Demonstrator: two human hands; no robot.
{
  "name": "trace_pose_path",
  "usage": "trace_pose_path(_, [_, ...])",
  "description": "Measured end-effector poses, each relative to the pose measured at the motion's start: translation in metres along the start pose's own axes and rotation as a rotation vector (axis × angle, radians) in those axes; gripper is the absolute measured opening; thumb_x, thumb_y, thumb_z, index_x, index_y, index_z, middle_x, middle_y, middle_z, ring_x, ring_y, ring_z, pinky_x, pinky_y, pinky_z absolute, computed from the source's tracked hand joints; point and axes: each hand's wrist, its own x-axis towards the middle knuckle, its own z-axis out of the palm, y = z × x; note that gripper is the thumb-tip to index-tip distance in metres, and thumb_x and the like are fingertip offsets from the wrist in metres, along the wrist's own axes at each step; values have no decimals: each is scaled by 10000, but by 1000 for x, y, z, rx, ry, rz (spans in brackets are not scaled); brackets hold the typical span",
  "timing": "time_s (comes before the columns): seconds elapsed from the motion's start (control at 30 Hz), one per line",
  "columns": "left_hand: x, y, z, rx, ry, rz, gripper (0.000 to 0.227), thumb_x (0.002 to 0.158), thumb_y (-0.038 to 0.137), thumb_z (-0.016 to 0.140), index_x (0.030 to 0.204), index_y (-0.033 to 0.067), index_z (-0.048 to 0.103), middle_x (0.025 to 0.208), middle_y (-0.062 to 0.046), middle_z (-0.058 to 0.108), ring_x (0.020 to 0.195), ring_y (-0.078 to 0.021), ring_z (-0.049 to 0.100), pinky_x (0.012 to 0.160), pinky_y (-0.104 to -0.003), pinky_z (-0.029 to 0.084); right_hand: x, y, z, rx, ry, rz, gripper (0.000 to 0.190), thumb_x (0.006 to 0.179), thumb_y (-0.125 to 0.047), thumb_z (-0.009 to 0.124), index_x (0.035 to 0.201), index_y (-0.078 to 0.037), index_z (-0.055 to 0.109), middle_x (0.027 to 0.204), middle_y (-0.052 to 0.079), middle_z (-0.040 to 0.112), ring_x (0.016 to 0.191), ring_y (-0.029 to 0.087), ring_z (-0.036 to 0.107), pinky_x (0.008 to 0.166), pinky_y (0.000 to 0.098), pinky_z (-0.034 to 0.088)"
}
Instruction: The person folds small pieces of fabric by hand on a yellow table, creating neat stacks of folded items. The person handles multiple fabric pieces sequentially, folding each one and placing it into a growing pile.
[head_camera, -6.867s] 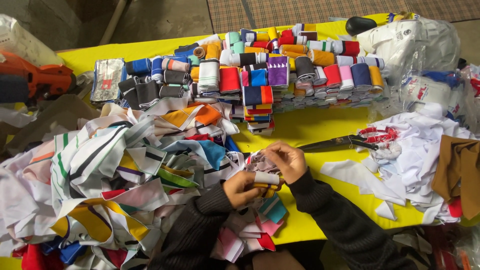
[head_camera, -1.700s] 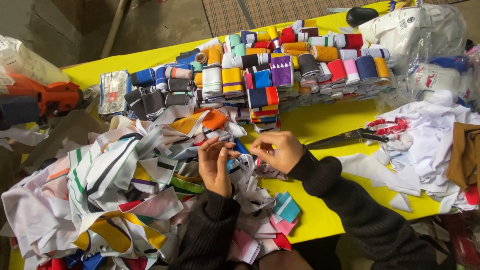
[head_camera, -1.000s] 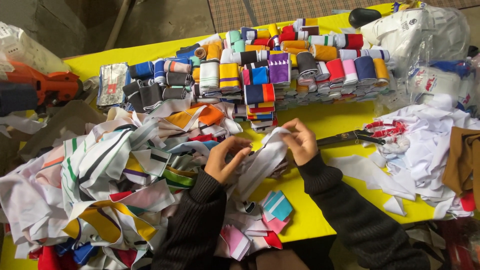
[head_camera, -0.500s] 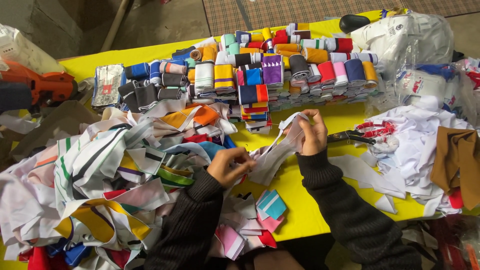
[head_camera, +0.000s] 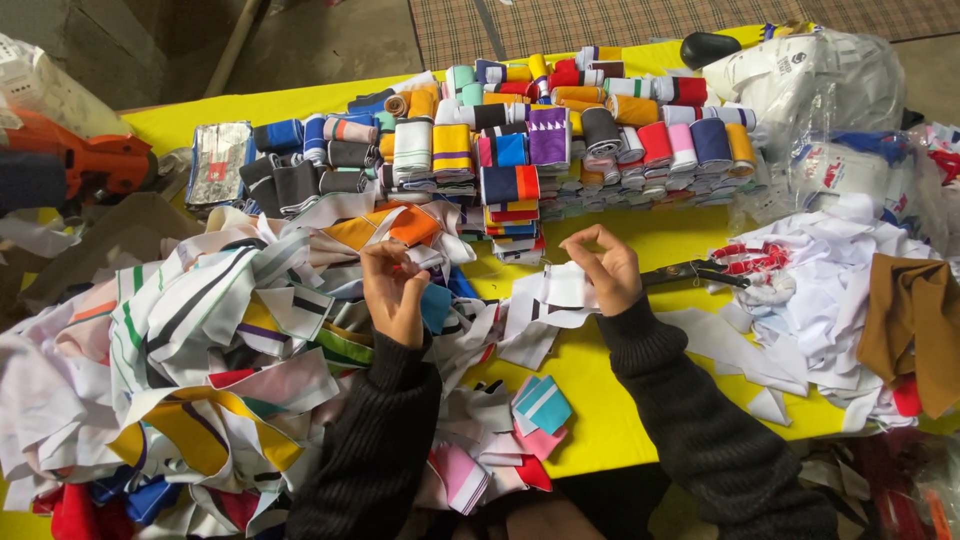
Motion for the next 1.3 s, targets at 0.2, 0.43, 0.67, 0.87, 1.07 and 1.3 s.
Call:
trace_pose_path(0.2, [-3, 25, 16, 284, -322, 76, 273, 912, 322, 692, 1060, 93, 705, 929, -116, 660, 822, -289, 637, 820, -397, 534, -4, 22, 0, 252, -180, 42, 328, 913, -261, 649, 1088, 10, 707, 545, 60, 629, 469, 44, 583, 472, 162, 483])
trace_pose_path(0.43, [-31, 52, 45, 214, -771, 70, 802, 747, 558, 809, 1365, 84, 619, 1317, -220, 625, 1193, -413, 589, 1032, -542, 453, -17, 21, -14, 703, -763, 170, 740, 928, -475, 634, 1402, 78, 497, 1078, 308, 740, 848, 335, 777, 652, 371, 632])
trace_pose_path(0.67, [-31, 32, 39, 127, -856, -54, 175, 883, 199, 777, 858, 42, 702, 754, -150, 660, 697, -332, 642, 691, -381, 509, 0, 27, -52, 855, -822, 117, 575, 948, -492, 627, 1201, 22, 578, 777, 200, 669, 683, 270, 682, 623, 370, 553])
trace_pose_path(0.87, [-12, 22, 19, 161, -597, -53, 161, 990, 211, 648, 1016, 70, 721, 769, -109, 708, 723, -265, 686, 769, -384, 554, 10, 18, -62, 493, -508, 82, 456, 966, -511, 541, 978, -60, 606, 454, 55, 498, 354, 119, 454, 356, 217, 358])
trace_pose_path(1.07, [1, 29, 12, 64, -270, -7, 254, 1039, 128, 511, 1228, -30, 574, 793, -149, 687, 732, -255, 695, 749, -398, 576, -10, -36, -18, -748, -188, -113, 228, 937, -337, 734, 1074, -154, 720, 807, 73, 771, 762, 248, 713, 776, 377, 563])
trace_pose_path(1.3, [12, 52, 6, 15, -23, 129, 242, 1069, 91, 442, 1246, -63, 502, 743, -150, 625, 629, -212, 619, 642, -348, 557, -16, -2, 3, -1065, -192, -459, 269, 932, -420, 714, 1041, -175, 739, 921, 12, 686, 869, 234, 668, 787, 382, 544])
